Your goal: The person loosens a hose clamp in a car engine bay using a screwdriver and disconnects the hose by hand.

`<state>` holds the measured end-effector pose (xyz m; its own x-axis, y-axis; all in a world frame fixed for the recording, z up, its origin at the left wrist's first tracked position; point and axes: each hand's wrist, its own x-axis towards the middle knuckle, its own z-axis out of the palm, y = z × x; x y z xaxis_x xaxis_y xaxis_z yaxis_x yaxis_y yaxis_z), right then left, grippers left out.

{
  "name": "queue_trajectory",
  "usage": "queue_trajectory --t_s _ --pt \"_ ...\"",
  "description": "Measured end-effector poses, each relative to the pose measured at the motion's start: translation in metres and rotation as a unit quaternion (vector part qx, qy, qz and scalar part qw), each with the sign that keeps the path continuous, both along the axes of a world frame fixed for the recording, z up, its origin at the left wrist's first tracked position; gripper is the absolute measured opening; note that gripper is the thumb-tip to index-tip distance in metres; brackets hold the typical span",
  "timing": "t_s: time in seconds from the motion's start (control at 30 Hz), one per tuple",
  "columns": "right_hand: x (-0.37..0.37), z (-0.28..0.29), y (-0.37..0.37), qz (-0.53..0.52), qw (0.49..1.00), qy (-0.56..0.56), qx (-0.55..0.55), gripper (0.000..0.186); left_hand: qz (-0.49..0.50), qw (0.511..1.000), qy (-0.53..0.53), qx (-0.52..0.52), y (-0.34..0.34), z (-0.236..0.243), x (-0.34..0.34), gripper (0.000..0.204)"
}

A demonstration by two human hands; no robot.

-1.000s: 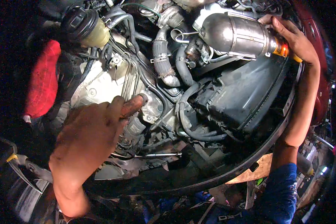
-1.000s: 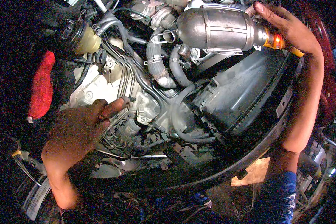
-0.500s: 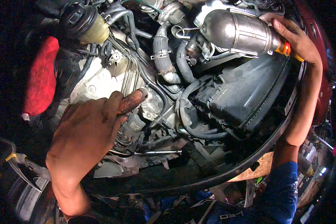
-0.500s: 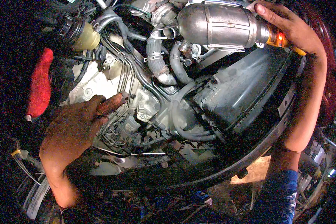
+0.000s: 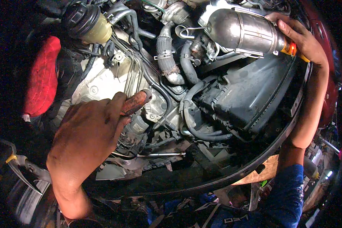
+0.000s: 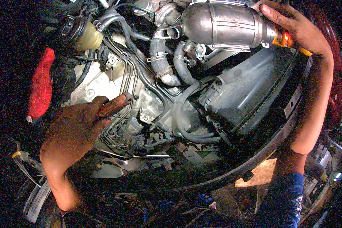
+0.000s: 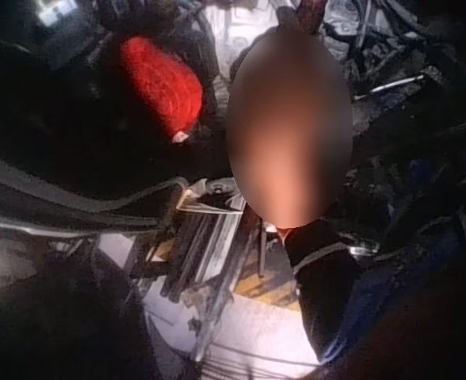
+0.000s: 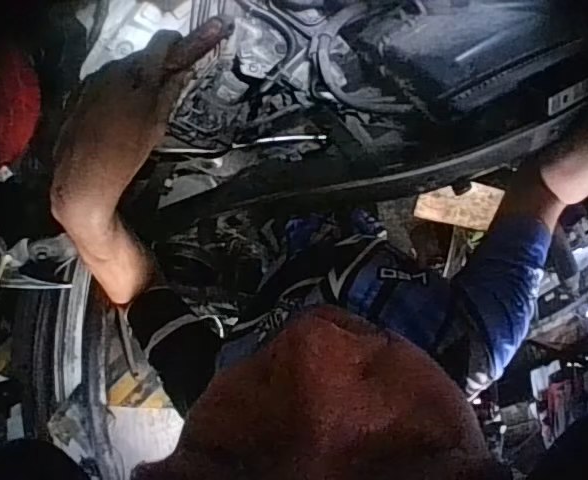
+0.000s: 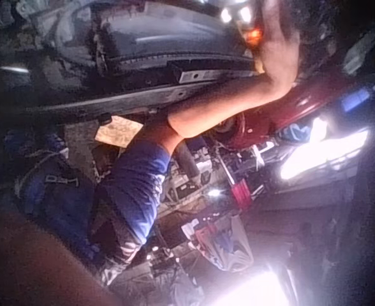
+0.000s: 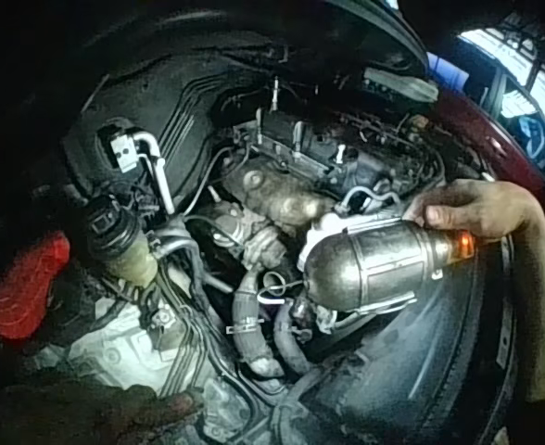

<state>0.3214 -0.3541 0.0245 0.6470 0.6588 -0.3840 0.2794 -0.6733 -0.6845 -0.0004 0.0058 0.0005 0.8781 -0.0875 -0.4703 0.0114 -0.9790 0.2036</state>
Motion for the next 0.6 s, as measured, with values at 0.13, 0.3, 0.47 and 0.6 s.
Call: queue_trajectory --t_s 0.13,0.3,0.47,0.6 --pt "0.0 0.003 0.002 0.032 0.999 -0.015 -0.034 0.051 -0.002 1.0 0.01 -0.003 -0.001 -0.003 0.001 0.024" --pt "-0.002 0.004 -0.001 0.01 0.999 -0.026 -0.03 0.05 0.007 0.999 0.034 -0.008 -0.002 0.001 0.005 0.03" --pt "0.001 0.002 -0.001 0.002 1.0 -0.013 -0.018 0.049 0.013 0.999 0.031 -0.001 -0.003 0.006 0.004 0.03" --pt "0.003 0.002 -0.002 0.018 0.999 -0.015 -0.023 0.049 0.018 0.999 0.034 -0.008 -0.003 0.004 0.005 0.03"
